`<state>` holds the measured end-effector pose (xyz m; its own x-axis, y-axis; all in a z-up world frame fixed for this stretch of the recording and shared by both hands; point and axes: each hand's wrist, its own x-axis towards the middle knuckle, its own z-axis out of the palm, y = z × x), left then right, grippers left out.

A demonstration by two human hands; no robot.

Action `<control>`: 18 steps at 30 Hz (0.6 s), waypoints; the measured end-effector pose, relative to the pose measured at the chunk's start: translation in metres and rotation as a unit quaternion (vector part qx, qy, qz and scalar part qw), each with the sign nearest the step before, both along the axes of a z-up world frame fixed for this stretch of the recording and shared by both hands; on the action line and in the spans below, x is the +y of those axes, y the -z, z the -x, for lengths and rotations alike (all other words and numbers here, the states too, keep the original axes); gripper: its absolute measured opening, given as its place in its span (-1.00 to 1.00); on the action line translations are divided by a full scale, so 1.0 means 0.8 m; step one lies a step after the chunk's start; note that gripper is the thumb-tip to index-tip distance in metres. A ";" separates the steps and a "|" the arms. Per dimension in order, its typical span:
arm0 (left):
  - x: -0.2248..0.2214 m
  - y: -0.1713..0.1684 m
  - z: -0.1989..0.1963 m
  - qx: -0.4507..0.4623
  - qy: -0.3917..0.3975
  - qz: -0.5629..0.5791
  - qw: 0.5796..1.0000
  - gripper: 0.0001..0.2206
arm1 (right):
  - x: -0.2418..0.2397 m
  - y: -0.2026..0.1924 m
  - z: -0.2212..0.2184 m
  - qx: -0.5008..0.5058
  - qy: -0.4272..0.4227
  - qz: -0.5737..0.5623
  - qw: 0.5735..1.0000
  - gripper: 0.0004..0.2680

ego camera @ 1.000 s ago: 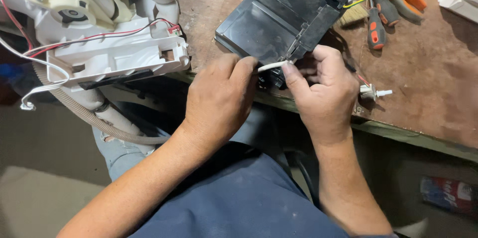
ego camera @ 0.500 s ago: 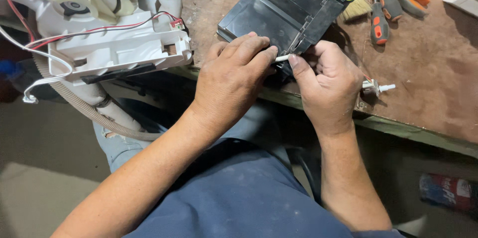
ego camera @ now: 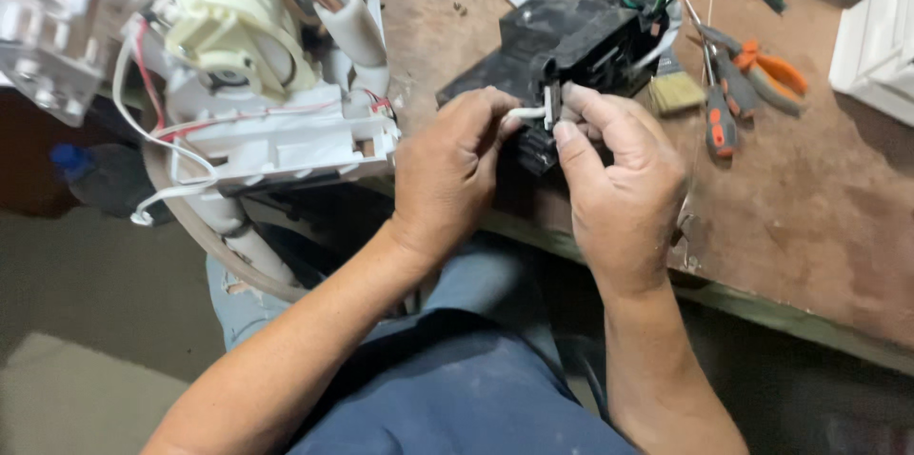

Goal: The person disassembles the electrical control box of an air conditioning unit by hand and using a screwdriver, detaching wires and internal components.

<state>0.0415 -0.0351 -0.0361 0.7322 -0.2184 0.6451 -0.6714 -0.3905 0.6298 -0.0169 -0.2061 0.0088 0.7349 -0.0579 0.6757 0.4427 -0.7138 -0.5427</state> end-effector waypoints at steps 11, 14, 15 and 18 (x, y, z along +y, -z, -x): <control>0.011 -0.014 -0.029 0.146 -0.034 0.128 0.980 -0.93 | 0.026 -0.043 -0.036 0.022 0.020 0.010 1.000 -0.79; 0.012 -0.016 -0.031 0.149 -0.032 0.132 0.979 -0.91 | 0.023 -0.060 -0.044 0.059 0.033 0.060 0.996 -0.83; 0.010 -0.016 -0.031 0.150 -0.033 0.137 0.979 -0.91 | 0.022 -0.064 -0.048 0.059 0.032 0.065 0.996 -0.83; 0.005 -0.018 -0.033 0.122 -0.038 0.120 0.984 -0.89 | 0.019 -0.080 -0.061 0.096 0.076 0.140 0.982 -0.85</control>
